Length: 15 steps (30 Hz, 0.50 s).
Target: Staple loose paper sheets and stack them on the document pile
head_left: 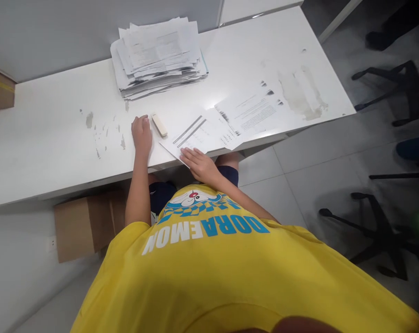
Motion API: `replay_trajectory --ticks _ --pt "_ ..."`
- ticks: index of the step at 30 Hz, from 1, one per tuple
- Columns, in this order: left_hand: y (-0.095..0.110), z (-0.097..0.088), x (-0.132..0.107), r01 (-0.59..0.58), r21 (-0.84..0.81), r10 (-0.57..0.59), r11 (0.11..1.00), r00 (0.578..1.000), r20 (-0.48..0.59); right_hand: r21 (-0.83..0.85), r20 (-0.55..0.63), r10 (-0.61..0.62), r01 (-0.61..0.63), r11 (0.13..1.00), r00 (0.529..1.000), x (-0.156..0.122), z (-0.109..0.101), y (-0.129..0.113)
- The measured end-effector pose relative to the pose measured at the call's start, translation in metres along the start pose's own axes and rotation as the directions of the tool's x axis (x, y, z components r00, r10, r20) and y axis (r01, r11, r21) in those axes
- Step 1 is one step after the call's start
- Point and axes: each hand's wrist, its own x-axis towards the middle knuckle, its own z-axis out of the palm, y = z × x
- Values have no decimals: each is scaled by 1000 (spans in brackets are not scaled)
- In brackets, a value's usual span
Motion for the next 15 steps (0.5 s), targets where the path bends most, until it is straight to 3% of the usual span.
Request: replay_trajectory --ticks 3,6,11,15 --pt "3 2 0 72 -14 -72 997 995 -71 -9 13 -15 15 1000 1000 9 12 -3" --pt "15 1 -3 76 -4 -76 997 995 -59 1 32 -25 25 1000 999 17 20 -5" --pt "37 -4 -12 -38 34 37 999 999 13 -18 69 0 1 1000 998 32 30 -14" --pt "42 -5 -11 -65 22 64 998 996 64 -73 89 48 -42 996 995 44 36 -25"
